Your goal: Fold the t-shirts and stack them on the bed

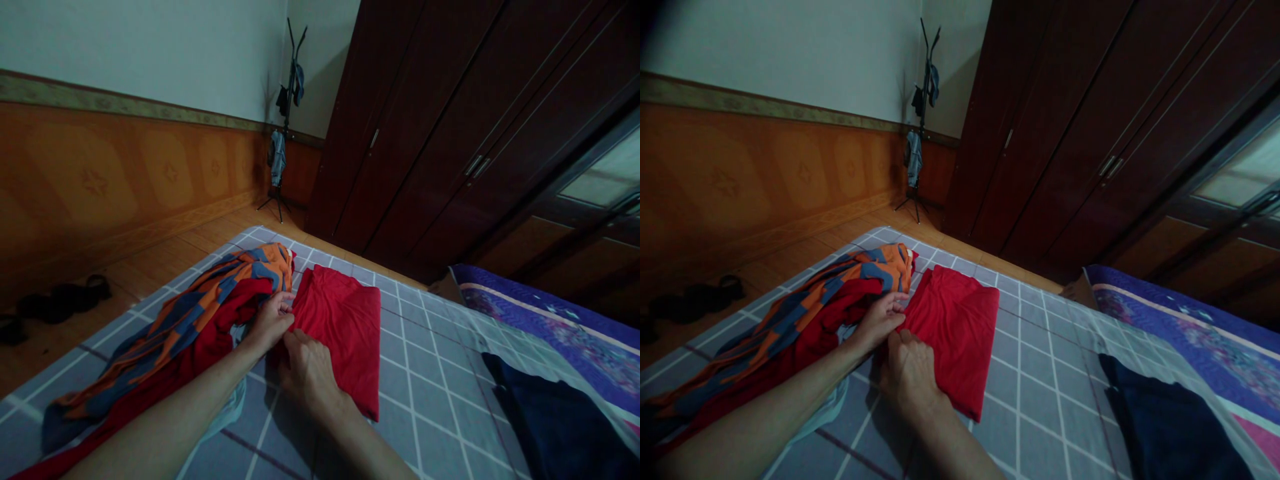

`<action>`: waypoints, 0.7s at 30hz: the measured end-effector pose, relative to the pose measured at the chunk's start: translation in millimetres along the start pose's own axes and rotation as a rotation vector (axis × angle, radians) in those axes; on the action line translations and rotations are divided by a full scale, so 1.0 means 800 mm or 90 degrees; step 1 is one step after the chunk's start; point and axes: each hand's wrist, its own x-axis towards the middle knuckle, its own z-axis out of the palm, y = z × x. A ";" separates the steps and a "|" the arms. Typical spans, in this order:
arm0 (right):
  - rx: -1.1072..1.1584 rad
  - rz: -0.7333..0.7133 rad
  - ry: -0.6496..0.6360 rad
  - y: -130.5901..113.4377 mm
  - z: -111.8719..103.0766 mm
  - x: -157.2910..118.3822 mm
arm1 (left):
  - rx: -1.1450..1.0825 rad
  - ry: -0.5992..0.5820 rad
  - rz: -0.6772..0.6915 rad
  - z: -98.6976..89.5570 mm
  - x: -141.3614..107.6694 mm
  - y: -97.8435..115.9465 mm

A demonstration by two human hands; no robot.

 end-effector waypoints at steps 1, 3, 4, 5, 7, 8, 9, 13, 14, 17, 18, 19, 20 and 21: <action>-0.006 -0.001 -0.010 -0.001 -0.003 0.000 | 0.012 0.002 0.000 0.000 0.000 -0.001; -0.016 -0.010 -0.025 -0.002 -0.010 -0.004 | 0.040 0.008 0.002 0.001 -0.001 0.000; -0.023 -0.016 -0.026 -0.002 -0.012 -0.008 | 0.052 0.011 0.005 0.002 -0.002 0.001; -0.033 -0.023 -0.023 0.000 -0.013 -0.015 | 0.069 0.012 0.009 0.002 -0.004 0.003; -0.071 -0.035 -0.004 0.010 -0.012 -0.037 | 0.135 0.007 0.023 0.003 -0.010 0.008; -0.097 -0.041 0.014 0.020 -0.009 -0.050 | 0.182 0.002 0.032 0.004 -0.013 0.011; -0.126 -0.048 0.039 0.032 -0.006 -0.066 | 0.233 -0.003 0.039 0.004 -0.016 0.014; -0.214 -0.081 0.178 0.097 0.004 -0.125 | 0.410 0.001 0.085 0.005 -0.026 0.021; -0.226 -0.080 0.211 0.111 0.005 -0.136 | 0.452 0.004 0.102 0.006 -0.028 0.021; -0.218 -0.080 0.271 0.138 0.008 -0.152 | 0.553 -0.005 0.131 0.006 -0.031 0.020; -0.204 -0.084 0.274 0.141 0.008 -0.153 | 0.570 -0.014 0.129 0.006 -0.032 0.020; -0.191 -0.088 0.277 0.142 0.007 -0.153 | 0.577 -0.024 0.124 0.006 -0.032 0.020; -0.181 -0.090 0.282 0.141 0.004 -0.153 | 0.575 -0.036 0.116 0.006 -0.033 0.021; -0.176 -0.088 0.292 0.140 0.000 -0.154 | 0.566 -0.048 0.106 0.006 -0.034 0.022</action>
